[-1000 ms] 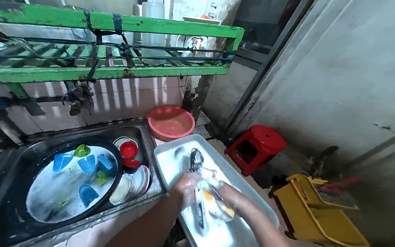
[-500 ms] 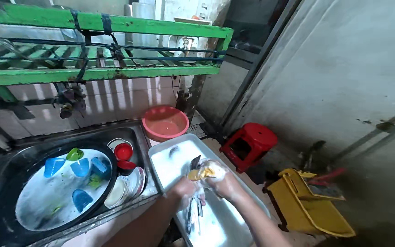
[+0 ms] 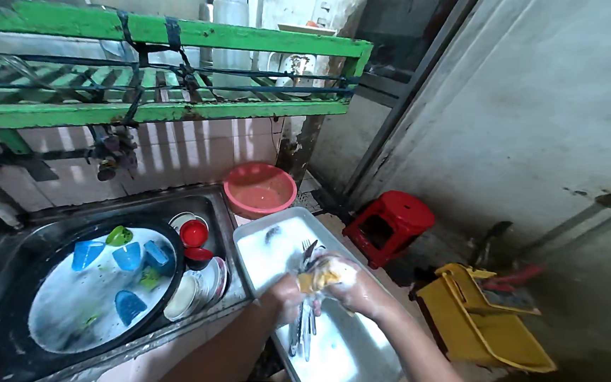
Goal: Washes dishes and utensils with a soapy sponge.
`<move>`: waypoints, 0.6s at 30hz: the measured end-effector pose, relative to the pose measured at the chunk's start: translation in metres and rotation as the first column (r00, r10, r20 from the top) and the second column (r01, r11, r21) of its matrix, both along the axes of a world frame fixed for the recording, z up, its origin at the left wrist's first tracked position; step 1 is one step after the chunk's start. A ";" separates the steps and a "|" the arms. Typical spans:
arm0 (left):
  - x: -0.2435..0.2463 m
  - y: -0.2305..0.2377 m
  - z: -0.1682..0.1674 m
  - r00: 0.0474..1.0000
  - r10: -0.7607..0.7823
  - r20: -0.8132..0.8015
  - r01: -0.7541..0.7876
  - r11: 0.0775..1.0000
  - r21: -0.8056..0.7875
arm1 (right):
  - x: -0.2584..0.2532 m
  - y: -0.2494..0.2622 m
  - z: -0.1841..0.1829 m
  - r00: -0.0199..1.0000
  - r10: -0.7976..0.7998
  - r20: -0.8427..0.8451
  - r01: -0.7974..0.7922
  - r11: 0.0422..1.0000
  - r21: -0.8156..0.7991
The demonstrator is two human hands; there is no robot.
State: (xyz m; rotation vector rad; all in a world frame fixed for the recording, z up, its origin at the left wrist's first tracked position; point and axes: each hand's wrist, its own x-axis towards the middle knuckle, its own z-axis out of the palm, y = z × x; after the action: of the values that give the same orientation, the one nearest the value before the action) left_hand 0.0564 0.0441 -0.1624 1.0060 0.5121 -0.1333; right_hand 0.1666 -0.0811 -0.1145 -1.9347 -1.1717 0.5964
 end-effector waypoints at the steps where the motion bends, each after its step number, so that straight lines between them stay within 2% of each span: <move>1: 0.000 0.000 -0.001 1.000 -0.017 -0.005 0.017 1.000 0.002 | -0.004 0.003 0.002 0.999 -0.012 0.052 0.012 1.000 -0.006; 4: 0.003 0.001 0.004 1.000 -0.014 -0.012 0.013 0.998 -0.055 | -0.001 0.006 0.004 0.981 -0.156 0.119 0.158 0.987 -0.013; 7: 0.002 0.001 0.008 1.000 -0.019 0.009 0.019 0.996 -0.083 | 0.006 0.003 -0.003 0.944 -0.304 0.129 0.290 0.950 0.116; 10: 0.001 0.004 0.003 0.999 -0.039 0.033 0.041 0.997 -0.070 | 0.011 0.002 -0.017 0.927 -0.361 0.103 0.331 0.915 0.230; 12: 0.002 0.004 0.001 0.998 -0.060 0.017 0.061 0.998 -0.032 | 0.010 0.002 -0.015 0.922 -0.384 -0.046 0.386 0.907 0.170; 14: 0.003 0.004 0.000 0.998 -0.056 0.003 0.056 0.998 0.007 | 0.014 0.002 -0.008 0.837 -0.451 -0.309 0.499 0.862 0.093; 16: 0.002 0.004 0.002 0.998 -0.047 0.028 0.047 0.999 -0.003 | 0.020 0.000 0.002 0.729 -0.492 -0.477 0.615 0.777 0.138; 17: 0.001 0.005 0.002 0.997 -0.055 0.048 0.056 0.998 -0.021 | 0.025 -0.002 0.007 0.704 -0.476 -0.527 0.635 0.754 0.166; 18: 0.000 0.006 0.001 0.993 -0.082 0.080 0.086 0.995 -0.046 | 0.032 -0.005 0.010 0.714 -0.435 -0.548 0.609 0.773 0.180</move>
State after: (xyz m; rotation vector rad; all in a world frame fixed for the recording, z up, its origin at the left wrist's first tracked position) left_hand 0.0569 0.0503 -0.1619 0.9808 0.3935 -0.1799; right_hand 0.1985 -0.0860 -0.1040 -1.5724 -0.3292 0.4657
